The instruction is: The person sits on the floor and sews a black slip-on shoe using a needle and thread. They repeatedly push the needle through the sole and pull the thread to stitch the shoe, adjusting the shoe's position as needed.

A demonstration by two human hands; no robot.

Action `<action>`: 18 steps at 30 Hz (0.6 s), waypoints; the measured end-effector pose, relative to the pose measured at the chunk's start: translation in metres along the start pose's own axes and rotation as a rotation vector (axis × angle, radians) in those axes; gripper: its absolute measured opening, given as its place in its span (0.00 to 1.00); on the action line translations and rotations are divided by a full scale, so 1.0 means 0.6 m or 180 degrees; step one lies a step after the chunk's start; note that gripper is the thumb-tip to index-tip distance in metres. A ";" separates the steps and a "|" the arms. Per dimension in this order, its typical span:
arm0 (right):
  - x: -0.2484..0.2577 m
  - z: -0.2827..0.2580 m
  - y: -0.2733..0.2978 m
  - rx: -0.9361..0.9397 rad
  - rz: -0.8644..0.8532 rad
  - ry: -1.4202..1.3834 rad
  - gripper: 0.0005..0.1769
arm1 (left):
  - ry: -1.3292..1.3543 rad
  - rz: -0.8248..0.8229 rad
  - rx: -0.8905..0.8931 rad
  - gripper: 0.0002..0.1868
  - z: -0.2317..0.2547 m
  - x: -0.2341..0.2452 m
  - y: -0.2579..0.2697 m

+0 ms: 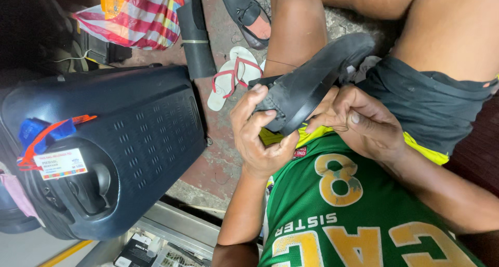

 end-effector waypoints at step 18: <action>0.004 0.006 -0.001 0.0166 0.0014 0.0202 0.09 | 0.0498 -0.0033 0.0325 0.18 -0.024 -0.002 0.022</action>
Point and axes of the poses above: each hand's wrist, its own y-axis away from the middle knuckle, its own x-axis out of the back of the hand, z = x × y, the point moved 8 cm from there along -y, towards the middle knuckle, and after that the axes turned 1 degree about y, right-handed, at the moved point
